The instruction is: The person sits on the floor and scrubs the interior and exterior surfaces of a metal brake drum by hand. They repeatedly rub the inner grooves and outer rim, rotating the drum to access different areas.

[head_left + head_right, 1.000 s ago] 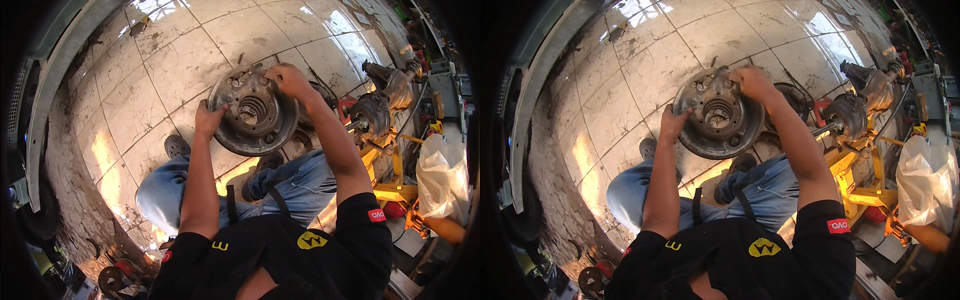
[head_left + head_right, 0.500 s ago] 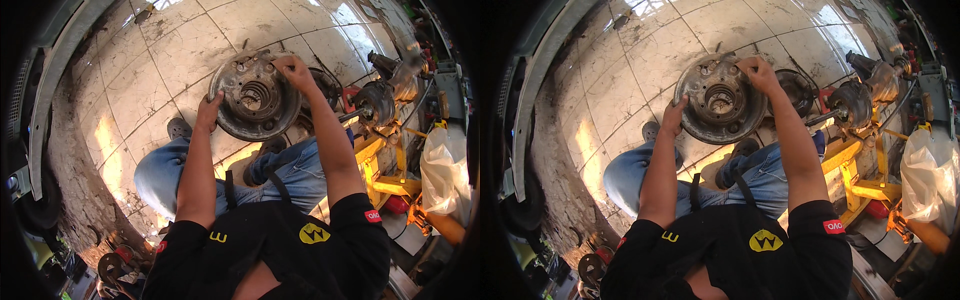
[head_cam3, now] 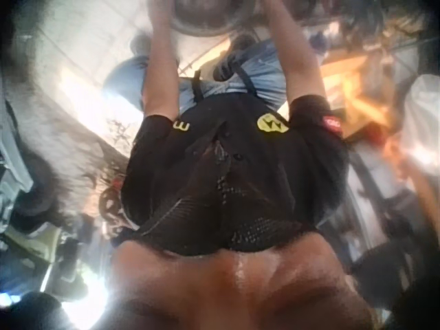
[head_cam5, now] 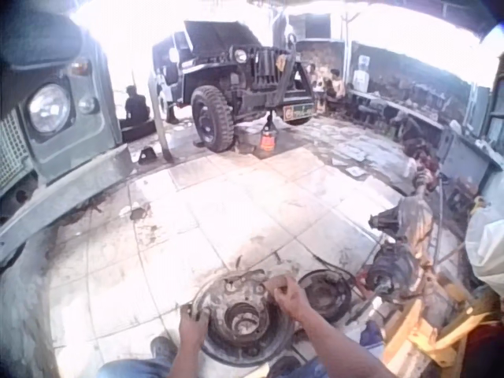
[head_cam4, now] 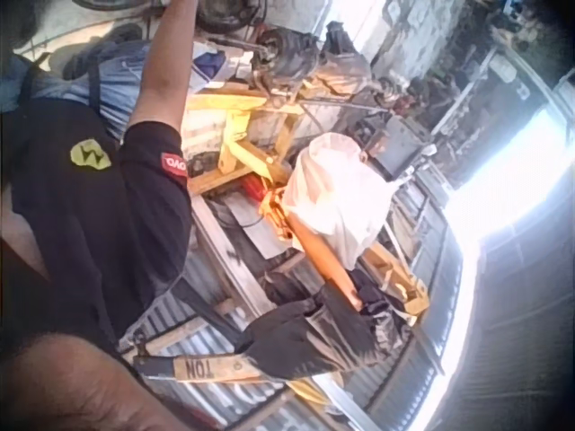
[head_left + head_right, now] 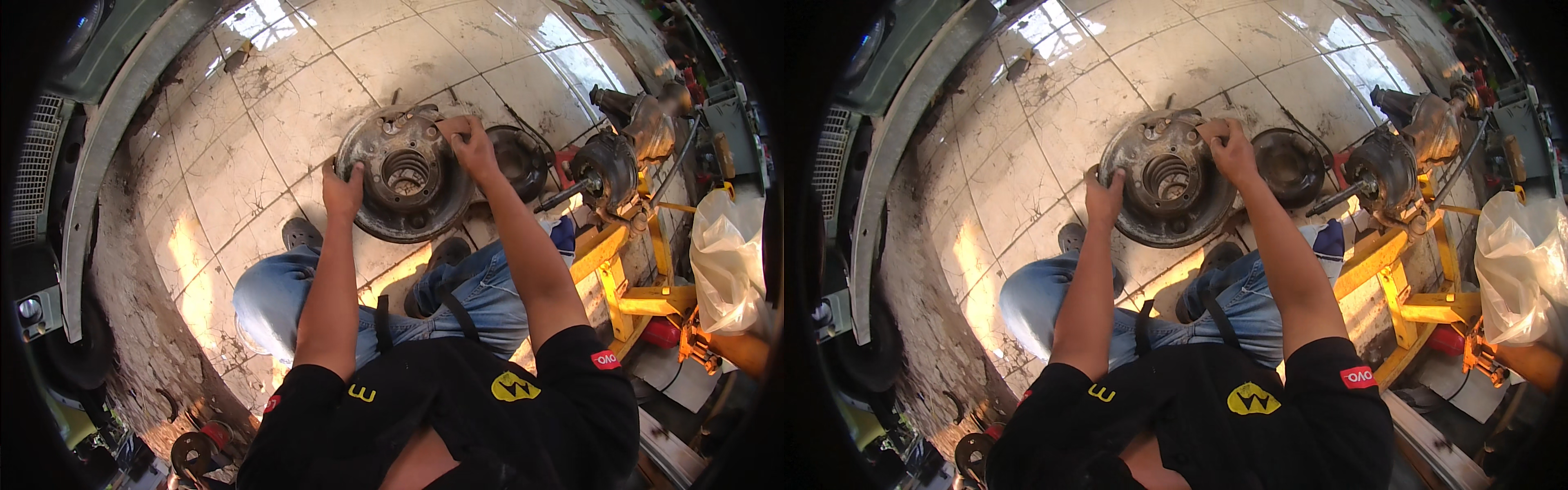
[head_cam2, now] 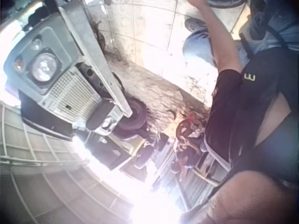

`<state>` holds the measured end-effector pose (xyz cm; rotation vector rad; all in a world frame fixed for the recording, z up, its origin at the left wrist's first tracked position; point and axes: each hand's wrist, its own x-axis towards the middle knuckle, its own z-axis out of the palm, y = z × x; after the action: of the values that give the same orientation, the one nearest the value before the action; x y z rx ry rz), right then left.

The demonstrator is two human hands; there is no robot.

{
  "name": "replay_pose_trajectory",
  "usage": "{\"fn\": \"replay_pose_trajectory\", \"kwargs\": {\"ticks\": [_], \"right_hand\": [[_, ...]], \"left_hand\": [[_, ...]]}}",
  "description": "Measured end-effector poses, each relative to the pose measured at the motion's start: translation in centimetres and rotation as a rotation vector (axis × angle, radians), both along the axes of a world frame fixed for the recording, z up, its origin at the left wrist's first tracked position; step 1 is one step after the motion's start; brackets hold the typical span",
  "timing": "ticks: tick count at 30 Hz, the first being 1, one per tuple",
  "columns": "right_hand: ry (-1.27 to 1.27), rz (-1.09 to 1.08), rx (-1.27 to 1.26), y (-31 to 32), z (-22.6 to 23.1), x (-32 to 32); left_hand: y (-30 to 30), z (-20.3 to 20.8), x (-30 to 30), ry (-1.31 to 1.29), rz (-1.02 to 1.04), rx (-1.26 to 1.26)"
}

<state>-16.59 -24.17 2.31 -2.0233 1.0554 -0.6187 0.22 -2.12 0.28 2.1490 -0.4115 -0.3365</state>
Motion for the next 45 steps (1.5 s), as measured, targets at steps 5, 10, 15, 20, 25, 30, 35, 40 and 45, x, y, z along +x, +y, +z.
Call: {"fn": "replay_pose_trajectory", "kwargs": {"ticks": [5, 10, 15, 20, 25, 30, 35, 40, 45], "right_hand": [[-0.057, 0.036, -0.003, 0.4, -1.0, -0.3], [-0.034, 0.066, 0.032, 0.4, 0.0, -0.1], [-0.058, 0.095, -0.082, 0.5, -0.3, -0.5], [-0.099, 0.088, -0.250, 0.7, 0.3, -0.2], [-0.050, 0.172, -0.459, 0.3, 1.4, 0.1], [0.099, 0.180, -0.677, 0.8, 4.7, 0.1], [0.379, 0.427, -0.559, 0.5, 3.5, -0.5], [0.409, 0.410, -0.601, 0.7, 2.8, 0.0], [0.233, 0.539, -0.653, -0.2, 1.4, 0.5]], "left_hand": [[-0.6, 2.0, -1.9, -0.097, -0.065, 0.205], [-1.7, 4.1, -4.4, -0.331, -0.371, 0.482], [-3.5, 5.6, -6.2, -0.257, -0.556, 0.653], [-4.7, 7.0, -5.8, -0.187, -0.591, 0.786], [-5.3, 7.5, -5.2, -0.183, -0.649, 0.836], [-4.9, 7.9, -4.7, -0.144, -0.757, 0.876], [-4.8, 7.6, -5.1, -0.168, -0.737, 0.867], [-4.9, 7.2, -4.8, -0.183, -0.743, 0.833], [-4.7, 6.1, -4.7, -0.175, -0.777, 0.803]]}}
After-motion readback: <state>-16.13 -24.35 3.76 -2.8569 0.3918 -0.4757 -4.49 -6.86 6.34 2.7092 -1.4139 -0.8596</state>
